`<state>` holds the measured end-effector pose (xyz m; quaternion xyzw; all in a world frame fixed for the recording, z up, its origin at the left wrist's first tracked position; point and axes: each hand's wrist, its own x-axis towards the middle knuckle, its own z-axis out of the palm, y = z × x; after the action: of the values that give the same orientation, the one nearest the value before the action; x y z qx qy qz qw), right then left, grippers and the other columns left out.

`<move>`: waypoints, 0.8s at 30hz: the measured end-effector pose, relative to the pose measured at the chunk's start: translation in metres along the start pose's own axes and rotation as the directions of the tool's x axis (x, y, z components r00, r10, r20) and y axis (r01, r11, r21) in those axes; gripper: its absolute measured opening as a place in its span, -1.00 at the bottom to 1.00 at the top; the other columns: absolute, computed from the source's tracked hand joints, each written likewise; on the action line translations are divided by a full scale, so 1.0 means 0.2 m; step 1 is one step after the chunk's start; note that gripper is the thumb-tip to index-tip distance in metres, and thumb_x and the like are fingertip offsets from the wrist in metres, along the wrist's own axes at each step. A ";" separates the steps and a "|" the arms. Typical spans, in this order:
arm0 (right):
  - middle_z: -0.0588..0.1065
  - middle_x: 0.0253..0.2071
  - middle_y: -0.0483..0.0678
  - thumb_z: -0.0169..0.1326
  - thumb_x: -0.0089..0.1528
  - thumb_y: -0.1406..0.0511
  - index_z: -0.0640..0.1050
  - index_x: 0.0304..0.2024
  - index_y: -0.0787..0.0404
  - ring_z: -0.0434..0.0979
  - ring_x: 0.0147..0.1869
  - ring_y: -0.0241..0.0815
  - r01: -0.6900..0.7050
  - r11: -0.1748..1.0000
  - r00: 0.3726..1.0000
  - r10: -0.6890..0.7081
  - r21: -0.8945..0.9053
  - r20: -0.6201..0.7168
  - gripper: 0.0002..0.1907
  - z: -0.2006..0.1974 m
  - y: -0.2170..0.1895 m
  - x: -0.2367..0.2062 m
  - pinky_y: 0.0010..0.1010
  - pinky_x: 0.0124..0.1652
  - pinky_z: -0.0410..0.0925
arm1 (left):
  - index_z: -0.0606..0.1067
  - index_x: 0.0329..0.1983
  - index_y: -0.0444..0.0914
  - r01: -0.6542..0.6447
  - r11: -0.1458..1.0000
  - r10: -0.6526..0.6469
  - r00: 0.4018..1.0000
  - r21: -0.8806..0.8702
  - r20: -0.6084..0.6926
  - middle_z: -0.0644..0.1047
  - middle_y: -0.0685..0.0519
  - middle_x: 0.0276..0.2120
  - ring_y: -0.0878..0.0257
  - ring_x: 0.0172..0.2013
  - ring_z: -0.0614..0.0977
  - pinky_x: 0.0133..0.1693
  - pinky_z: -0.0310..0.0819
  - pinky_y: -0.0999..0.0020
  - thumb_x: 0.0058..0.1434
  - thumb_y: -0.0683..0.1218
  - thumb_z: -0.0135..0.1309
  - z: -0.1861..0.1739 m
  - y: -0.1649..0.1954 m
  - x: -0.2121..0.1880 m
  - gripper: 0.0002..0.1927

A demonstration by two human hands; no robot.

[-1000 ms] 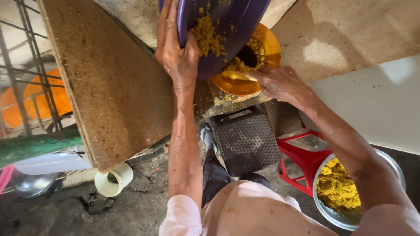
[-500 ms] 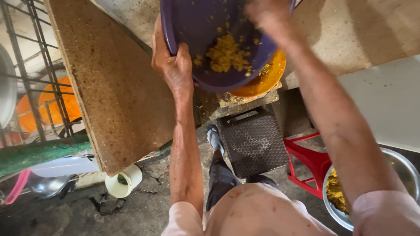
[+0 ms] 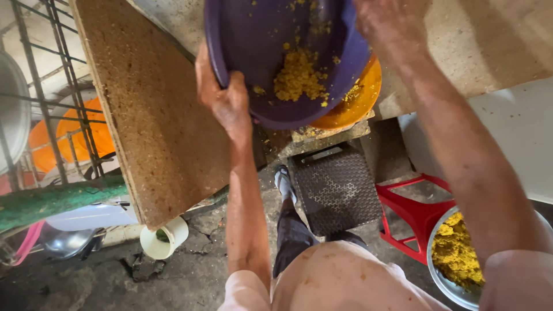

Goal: The person pours chopped ingredients into a grinding machine, then uses a plastic spatula to transfer a yellow paste from an orange bowl into the machine. The person repeatedly scrapes the bowl and machine interior, collecting the processed paste into a purple bowl and finally into a large metal bowl.

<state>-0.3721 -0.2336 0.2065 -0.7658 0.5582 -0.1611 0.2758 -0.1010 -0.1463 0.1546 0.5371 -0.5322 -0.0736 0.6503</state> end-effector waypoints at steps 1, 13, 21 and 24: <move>0.47 -0.33 0.10 -0.16 0.49 0.47 0.39 0.28 0.20 0.58 -0.25 -0.15 0.072 0.996 0.993 -0.066 0.056 -0.094 -0.68 0.04 0.02 0.00 -0.25 -0.02 0.49 | 0.42 0.38 -0.24 0.017 1.000 -0.017 1.000 0.005 0.001 0.55 -0.04 0.17 0.14 0.13 0.65 0.16 0.62 0.21 0.08 -0.41 -0.07 0.01 0.03 -0.02 -0.27; 0.49 0.02 -0.16 0.15 0.20 0.40 0.43 0.12 -0.19 0.51 0.16 -0.19 0.523 0.081 0.754 -0.508 -0.848 0.417 -0.51 0.41 0.29 -0.16 -0.30 0.03 0.51 | 0.45 0.34 -0.23 -0.008 0.999 0.010 0.999 0.036 -0.043 0.53 0.01 0.25 0.19 0.17 0.66 0.10 0.63 0.36 0.14 -0.45 -0.09 0.05 0.04 -0.06 -0.33; 0.54 0.11 -0.07 0.15 0.25 0.46 0.36 0.43 -0.24 0.56 0.17 -0.11 0.455 0.525 0.886 -0.347 -0.719 0.307 -0.25 0.36 0.42 -0.25 -0.15 0.12 0.47 | 0.45 0.36 -0.16 -0.101 0.986 0.102 0.995 0.134 0.006 0.49 0.03 0.32 0.13 0.30 0.55 0.28 0.46 0.24 0.18 -0.46 -0.02 0.09 0.08 -0.08 -0.33; 0.51 0.21 -0.06 0.13 0.26 0.49 0.33 0.45 -0.24 0.59 0.13 -0.09 0.423 0.530 0.904 -0.305 -0.735 0.300 -0.22 0.32 0.46 -0.30 -0.14 0.12 0.46 | 0.44 0.35 -0.13 -0.144 0.981 0.145 0.989 0.131 0.007 0.48 0.02 0.31 0.11 0.31 0.53 0.27 0.47 0.25 0.21 -0.45 0.00 0.11 0.10 -0.08 -0.34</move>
<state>-0.4258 -0.1814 0.1040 -0.9159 0.3788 0.0976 -0.0906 -0.1344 -0.1405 0.1562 0.5386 -0.5726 0.0097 0.6180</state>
